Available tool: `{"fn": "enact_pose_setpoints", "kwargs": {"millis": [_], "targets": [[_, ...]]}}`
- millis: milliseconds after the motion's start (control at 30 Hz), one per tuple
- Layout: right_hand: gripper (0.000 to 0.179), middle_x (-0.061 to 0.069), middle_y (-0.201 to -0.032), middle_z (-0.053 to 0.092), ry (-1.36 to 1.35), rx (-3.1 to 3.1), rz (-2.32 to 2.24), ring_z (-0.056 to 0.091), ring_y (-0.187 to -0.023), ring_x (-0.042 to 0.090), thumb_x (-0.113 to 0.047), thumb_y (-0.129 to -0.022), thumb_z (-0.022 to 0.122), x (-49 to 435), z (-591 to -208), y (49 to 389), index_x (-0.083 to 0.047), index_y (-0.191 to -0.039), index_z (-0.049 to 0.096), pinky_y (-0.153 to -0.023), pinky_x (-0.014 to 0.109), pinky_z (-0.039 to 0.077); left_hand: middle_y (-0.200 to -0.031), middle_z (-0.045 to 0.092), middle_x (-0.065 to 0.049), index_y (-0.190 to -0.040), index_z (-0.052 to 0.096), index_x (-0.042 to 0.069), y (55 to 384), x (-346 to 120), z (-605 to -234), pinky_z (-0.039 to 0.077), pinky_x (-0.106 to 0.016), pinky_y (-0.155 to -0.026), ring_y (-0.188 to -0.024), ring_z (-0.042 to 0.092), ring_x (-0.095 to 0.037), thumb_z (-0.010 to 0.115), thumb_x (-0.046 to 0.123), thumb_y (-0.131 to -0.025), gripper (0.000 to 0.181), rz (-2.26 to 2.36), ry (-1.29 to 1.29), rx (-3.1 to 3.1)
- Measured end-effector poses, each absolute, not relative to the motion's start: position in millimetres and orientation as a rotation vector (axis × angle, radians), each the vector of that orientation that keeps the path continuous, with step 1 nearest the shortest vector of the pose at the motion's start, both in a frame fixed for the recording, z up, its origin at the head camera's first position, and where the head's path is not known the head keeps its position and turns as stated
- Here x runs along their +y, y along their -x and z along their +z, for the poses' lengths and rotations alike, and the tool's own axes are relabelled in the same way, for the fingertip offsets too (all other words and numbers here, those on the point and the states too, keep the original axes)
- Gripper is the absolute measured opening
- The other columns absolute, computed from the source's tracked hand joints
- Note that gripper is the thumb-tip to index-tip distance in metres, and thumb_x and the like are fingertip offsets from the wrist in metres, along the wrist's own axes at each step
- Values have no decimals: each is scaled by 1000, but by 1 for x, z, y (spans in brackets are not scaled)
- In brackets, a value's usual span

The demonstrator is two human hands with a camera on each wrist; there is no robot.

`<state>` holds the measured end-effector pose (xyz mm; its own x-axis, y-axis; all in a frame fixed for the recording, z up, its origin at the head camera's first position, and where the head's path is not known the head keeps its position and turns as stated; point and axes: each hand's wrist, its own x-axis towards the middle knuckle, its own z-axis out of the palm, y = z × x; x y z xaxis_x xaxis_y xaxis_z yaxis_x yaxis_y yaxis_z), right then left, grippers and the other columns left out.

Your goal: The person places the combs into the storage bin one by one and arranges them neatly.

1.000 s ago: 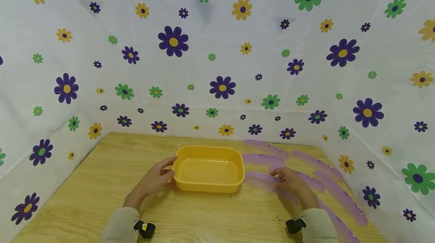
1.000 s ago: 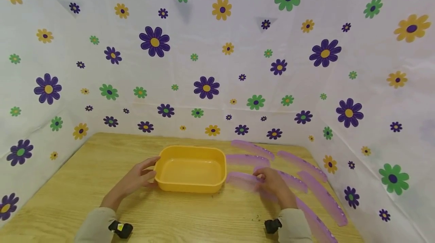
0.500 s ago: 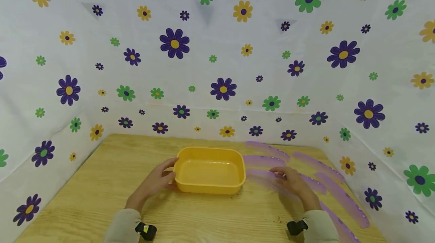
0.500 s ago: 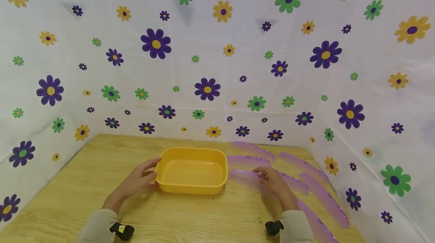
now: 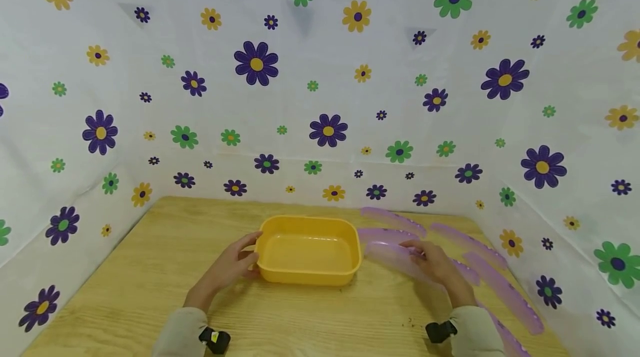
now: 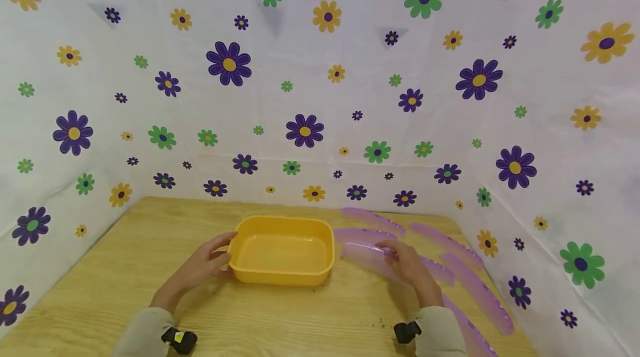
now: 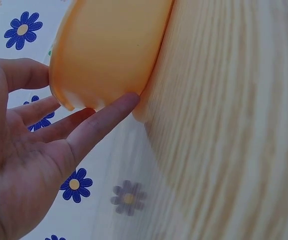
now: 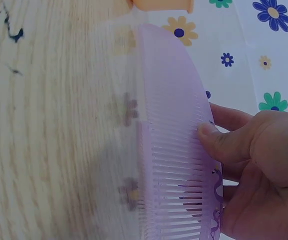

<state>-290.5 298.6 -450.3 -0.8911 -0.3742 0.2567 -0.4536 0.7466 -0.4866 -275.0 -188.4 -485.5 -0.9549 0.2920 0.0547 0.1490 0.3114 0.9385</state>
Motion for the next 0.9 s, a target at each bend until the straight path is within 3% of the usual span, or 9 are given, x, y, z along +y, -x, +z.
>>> {"fn": "enact_pose_setpoints", "kwargs": {"millis": [367, 900], "targets": [[29, 33, -122, 68, -688, -2759, 801, 66, -108, 56, 11, -95, 59, 292, -437, 302, 7, -121, 70, -89, 64, 58, -161, 36, -28, -161, 30, 6, 276, -188, -486, 65, -41, -87, -137, 53, -48, 51, 10, -105, 60, 1713, -399, 2446], [32, 35, -125, 67, -595, -2881, 799, 64, -112, 57, 6, -99, 55, 283, -412, 306, 4, -129, 66, -93, 64, 57, -159, 36, -31, -161, 30, 4, 275, -189, -487, 65, -43, -87, -136, 54, -50, 50, 9, -105, 60, 1725, -410, 2428]]}}
